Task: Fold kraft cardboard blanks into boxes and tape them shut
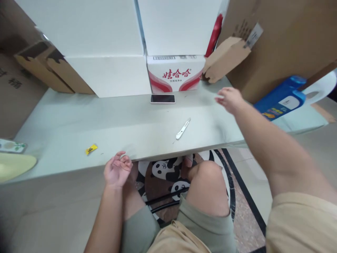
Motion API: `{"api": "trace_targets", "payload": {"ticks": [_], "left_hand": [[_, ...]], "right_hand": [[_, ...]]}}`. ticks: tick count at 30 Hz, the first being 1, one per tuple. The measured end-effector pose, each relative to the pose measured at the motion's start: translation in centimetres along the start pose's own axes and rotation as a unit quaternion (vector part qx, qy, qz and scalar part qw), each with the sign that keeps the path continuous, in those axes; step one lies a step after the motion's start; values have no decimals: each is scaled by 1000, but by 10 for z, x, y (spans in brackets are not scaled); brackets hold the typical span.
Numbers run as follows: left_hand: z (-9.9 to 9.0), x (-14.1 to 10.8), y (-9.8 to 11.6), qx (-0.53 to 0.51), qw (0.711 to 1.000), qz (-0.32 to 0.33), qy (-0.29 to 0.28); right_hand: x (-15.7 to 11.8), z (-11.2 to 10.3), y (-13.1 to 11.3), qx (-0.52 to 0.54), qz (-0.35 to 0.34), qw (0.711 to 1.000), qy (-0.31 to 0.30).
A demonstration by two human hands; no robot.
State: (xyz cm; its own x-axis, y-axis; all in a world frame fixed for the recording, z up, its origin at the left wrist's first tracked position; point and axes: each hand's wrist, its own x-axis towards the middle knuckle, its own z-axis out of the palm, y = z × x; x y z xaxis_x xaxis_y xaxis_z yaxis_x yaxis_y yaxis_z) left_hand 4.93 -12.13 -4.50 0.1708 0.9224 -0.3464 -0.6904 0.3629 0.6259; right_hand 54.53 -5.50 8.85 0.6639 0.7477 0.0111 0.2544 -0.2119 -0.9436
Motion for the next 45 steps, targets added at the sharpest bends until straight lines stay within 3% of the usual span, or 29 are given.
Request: {"api": "trace_targets", "payload": {"ticks": [5,9,15,19,22,25,29,32,35,37,39,42,45], "left_hand": [[-5,-2,0,2,1000,-16,-16],[-2,-5,4,14,999,-19,-22],[35,-5,21,36,999,-12,-28],[71,12,41,67,998,-12,-15],[85,27,55,64,998,-9,1],[79,36,62,43,999,-13,12],[57,41,67,-1,999,-24,33],[44,41,77,-46,998,1,37],[36,41,94,-91,994,26,45],[31,41,105,-113,992,41,47],[26,43,114,-130,989,56,54],[19,46,124,-154,983,69,67],[14,49,132,-176,978,85,66]], "right_hand": [[-77,68,77,-178,-117,967,-139],[-118,92,108,-286,-214,918,-173],[-125,92,111,-375,-263,876,-150],[-128,91,115,-418,-301,848,-128],[-130,91,118,-445,-346,818,-109],[-131,90,119,-449,-385,796,-132],[-132,89,116,-475,-403,765,-162],[-132,89,111,-522,-418,726,-159],[-131,98,93,-529,-446,695,-195],[-130,116,70,-485,-439,721,-226],[-131,147,37,-400,-405,787,-238],[-135,217,-18,-253,-325,882,-229],[-140,302,-69,-199,-320,883,-280]]}}
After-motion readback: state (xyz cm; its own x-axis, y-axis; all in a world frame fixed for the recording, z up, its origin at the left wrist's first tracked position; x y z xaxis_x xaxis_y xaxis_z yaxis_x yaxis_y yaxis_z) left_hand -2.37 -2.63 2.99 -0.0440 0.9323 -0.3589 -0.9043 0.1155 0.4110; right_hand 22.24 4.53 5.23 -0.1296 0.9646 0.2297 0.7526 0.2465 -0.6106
